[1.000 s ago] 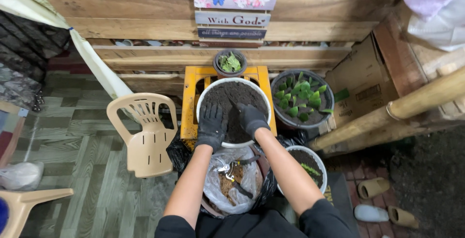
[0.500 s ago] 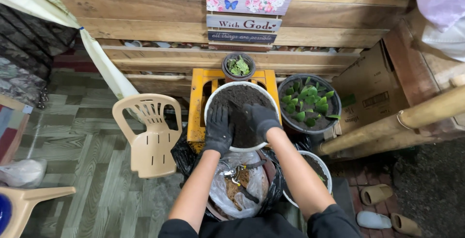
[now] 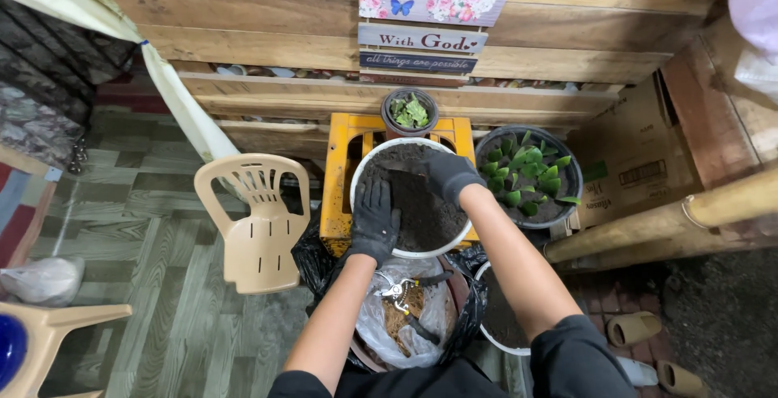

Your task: The person levels soil in a white pot using a knife and gloved hands, then cuts the surface into a grid pattern. They pick up a small plant and place it into one of the grid sections, pressing the soil around it.

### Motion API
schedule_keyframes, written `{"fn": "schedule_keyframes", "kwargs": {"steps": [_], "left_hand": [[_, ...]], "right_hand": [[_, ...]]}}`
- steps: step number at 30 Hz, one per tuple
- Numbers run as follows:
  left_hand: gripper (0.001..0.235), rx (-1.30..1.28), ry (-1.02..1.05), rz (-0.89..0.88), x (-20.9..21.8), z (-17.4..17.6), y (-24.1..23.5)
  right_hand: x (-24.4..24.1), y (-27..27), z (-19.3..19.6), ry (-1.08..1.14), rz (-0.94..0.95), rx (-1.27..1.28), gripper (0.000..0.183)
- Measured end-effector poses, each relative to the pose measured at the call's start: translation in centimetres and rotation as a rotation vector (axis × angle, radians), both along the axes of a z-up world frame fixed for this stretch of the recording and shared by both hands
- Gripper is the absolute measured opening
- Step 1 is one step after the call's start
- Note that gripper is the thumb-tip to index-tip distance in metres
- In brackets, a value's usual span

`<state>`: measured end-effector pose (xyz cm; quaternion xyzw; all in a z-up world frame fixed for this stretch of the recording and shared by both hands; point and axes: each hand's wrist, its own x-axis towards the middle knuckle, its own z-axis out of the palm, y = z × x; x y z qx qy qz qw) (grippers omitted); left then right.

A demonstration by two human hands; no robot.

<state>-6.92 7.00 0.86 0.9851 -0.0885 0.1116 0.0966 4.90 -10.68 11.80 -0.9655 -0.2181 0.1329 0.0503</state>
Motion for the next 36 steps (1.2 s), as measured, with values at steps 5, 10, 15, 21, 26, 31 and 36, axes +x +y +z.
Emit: {"fn": "schedule_keyframes", "kwargs": {"steps": [5,10,15,21,26,31,36], "left_hand": [[0.073,0.019,0.022,0.002,0.1,0.1,-0.1],[0.073,0.074,0.047,0.005,0.1,-0.2,0.0],[0.071,0.029,0.048,-0.005,0.1,0.1,0.1],[0.068,0.089,0.06,0.001,0.1,0.1,0.1],[0.068,0.1,0.074,-0.002,0.1,0.1,0.0],[0.069,0.149,0.082,0.008,0.4,-0.4,0.0],[0.069,0.2,0.106,0.018,0.4,0.2,0.0]], "right_hand": [[2.8,-2.2,-4.0,-0.115,-0.012,0.025,0.025],[1.6,-6.2,-3.7,-0.264,0.135,-0.043,0.037],[-1.9,-8.1,-1.6,-0.153,-0.106,0.034,0.034],[-6.6,-7.7,-5.2,-0.184,-0.139,0.323,0.036],[-8.0,-6.8,-5.6,-0.185,-0.374,0.24,0.037],[-8.5,-7.2,-7.6,-0.372,-0.214,0.414,0.034],[-10.2,-6.7,-6.5,-0.291,-0.343,0.294,0.036]]}}
